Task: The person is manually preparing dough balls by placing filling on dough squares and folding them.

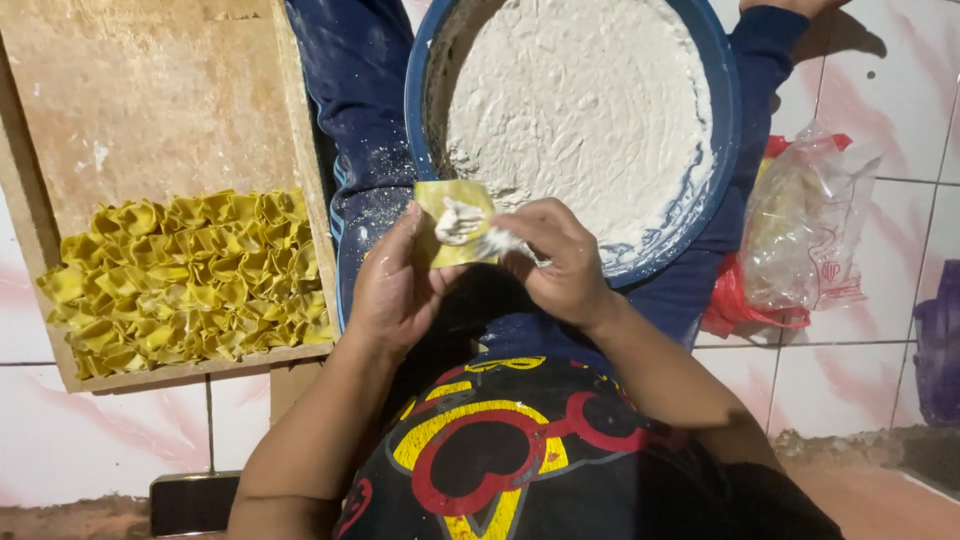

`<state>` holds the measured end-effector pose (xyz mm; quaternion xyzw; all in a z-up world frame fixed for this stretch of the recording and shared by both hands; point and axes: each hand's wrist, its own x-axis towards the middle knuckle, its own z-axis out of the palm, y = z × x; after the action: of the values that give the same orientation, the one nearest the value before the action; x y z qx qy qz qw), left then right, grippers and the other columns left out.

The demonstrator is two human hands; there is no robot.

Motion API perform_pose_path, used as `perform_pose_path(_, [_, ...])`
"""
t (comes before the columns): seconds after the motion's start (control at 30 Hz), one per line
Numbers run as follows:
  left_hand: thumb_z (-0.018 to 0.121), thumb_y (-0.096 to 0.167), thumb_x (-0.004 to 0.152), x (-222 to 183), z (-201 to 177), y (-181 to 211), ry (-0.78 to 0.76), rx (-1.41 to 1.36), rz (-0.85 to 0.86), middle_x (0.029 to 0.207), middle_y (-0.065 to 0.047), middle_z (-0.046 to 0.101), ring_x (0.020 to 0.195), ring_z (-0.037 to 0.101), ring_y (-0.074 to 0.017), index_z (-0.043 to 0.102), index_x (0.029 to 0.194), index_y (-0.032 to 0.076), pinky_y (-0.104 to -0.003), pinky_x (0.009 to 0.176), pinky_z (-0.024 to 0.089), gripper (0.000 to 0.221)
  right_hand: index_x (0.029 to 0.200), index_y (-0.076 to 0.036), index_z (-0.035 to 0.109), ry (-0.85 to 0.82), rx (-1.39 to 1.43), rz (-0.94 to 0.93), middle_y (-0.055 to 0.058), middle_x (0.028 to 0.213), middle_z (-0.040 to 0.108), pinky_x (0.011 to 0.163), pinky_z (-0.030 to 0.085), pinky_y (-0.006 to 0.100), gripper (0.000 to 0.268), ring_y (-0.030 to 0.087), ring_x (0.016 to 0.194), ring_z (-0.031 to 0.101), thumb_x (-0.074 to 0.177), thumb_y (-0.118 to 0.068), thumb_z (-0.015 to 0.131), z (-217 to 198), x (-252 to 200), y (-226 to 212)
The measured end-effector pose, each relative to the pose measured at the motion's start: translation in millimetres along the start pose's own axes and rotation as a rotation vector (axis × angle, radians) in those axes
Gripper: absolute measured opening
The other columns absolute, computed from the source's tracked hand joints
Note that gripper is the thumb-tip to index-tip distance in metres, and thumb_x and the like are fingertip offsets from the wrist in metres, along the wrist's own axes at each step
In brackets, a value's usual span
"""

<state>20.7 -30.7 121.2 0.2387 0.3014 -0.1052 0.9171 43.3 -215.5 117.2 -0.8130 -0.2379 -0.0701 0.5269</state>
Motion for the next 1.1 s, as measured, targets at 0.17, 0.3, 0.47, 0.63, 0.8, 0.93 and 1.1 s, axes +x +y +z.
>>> perform_pose_path(0.17, [0.062, 0.031, 0.099, 15.9, -30.0, -9.4, -0.029, 0.224, -0.043, 0.098, -0.021, 0.071, 0.080, 0.075, -0.0293, 0.066, 0.108, -0.004, -0.046, 0.078, 0.066, 0.037, 0.094, -0.005, 0.078, -0.039, -0.044, -0.106, 0.014, 0.105, 0.068, 0.061, 0.055, 0.036, 0.011, 0.026, 0.067, 0.065, 0.089, 0.005, 0.076, 0.2, 16.3, -1.1])
perform_pose_path(0.3, [0.060, 0.025, 0.099, 14.1, -28.9, -7.6, -0.099, 0.312, -0.133, 0.111, -0.026, 0.070, 0.089, 0.074, -0.0302, 0.065, 0.125, -0.007, -0.048, 0.086, 0.062, 0.042, 0.112, -0.001, 0.072, -0.149, 0.051, -0.065, 0.017, 0.100, 0.070, 0.071, 0.059, 0.044, 0.023, 0.039, 0.080, 0.072, 0.090, 0.002, 0.070, -4.5, 22.9, -4.9])
perform_pose_path(0.47, [0.051, 0.033, 0.101, 1.7, -6.6, 17.6, -0.163, 0.283, -0.218, 0.124, -0.028, 0.065, 0.098, 0.072, -0.0266, 0.052, 0.141, -0.008, -0.046, 0.091, 0.060, 0.058, 0.099, -0.003, 0.079, -0.129, 0.116, 0.031, 0.012, 0.093, 0.074, 0.072, 0.058, 0.038, 0.009, 0.028, 0.078, 0.072, 0.092, -0.009, 0.077, -5.7, 22.5, -8.6])
perform_pose_path(0.63, [0.059, 0.021, 0.098, 9.8, -40.7, -6.4, -0.275, 0.306, -0.164, 0.116, -0.023, 0.069, 0.098, 0.071, -0.0293, 0.061, 0.133, -0.002, -0.043, 0.096, 0.060, 0.042, 0.094, -0.003, 0.080, -0.075, 0.220, 0.122, 0.010, 0.090, 0.076, 0.070, 0.055, 0.031, 0.013, 0.018, 0.075, 0.068, 0.086, -0.012, 0.086, -9.1, 22.8, -8.1])
perform_pose_path(0.8, [0.076, 0.005, 0.089, 7.1, -37.9, -24.4, -0.090, 0.395, 0.029, 0.114, -0.022, 0.074, 0.095, 0.074, -0.0279, 0.070, 0.119, -0.008, -0.045, 0.086, 0.063, 0.034, 0.093, -0.003, 0.081, -0.143, 0.180, 0.060, 0.013, 0.089, 0.075, 0.070, 0.057, 0.036, 0.006, 0.026, 0.076, 0.071, 0.089, -0.007, 0.081, -5.9, 20.8, -17.4])
perform_pose_path(0.93, [0.080, 0.004, 0.085, 7.8, -33.8, -22.8, -0.104, 0.535, 0.085, 0.107, -0.019, 0.077, 0.085, 0.070, -0.0178, 0.075, 0.114, -0.004, -0.036, 0.076, 0.064, 0.030, 0.097, -0.005, 0.081, -0.145, 0.008, -0.022, 0.014, 0.091, 0.075, 0.071, 0.059, 0.040, 0.010, 0.035, 0.079, 0.074, 0.091, 0.000, 0.075, -2.6, 16.6, -18.0])
perform_pose_path(1.1, [0.075, 0.003, 0.088, 1.6, -25.3, -19.7, -0.070, 0.373, 0.041, 0.106, -0.022, 0.075, 0.091, 0.074, -0.0273, 0.071, 0.115, -0.009, -0.042, 0.082, 0.065, 0.030, 0.104, 0.000, 0.077, -0.113, 0.101, 0.092, 0.017, 0.107, 0.073, 0.083, 0.057, 0.040, 0.019, 0.031, 0.095, 0.072, 0.085, 0.005, 0.075, -6.9, 1.3, 13.4])
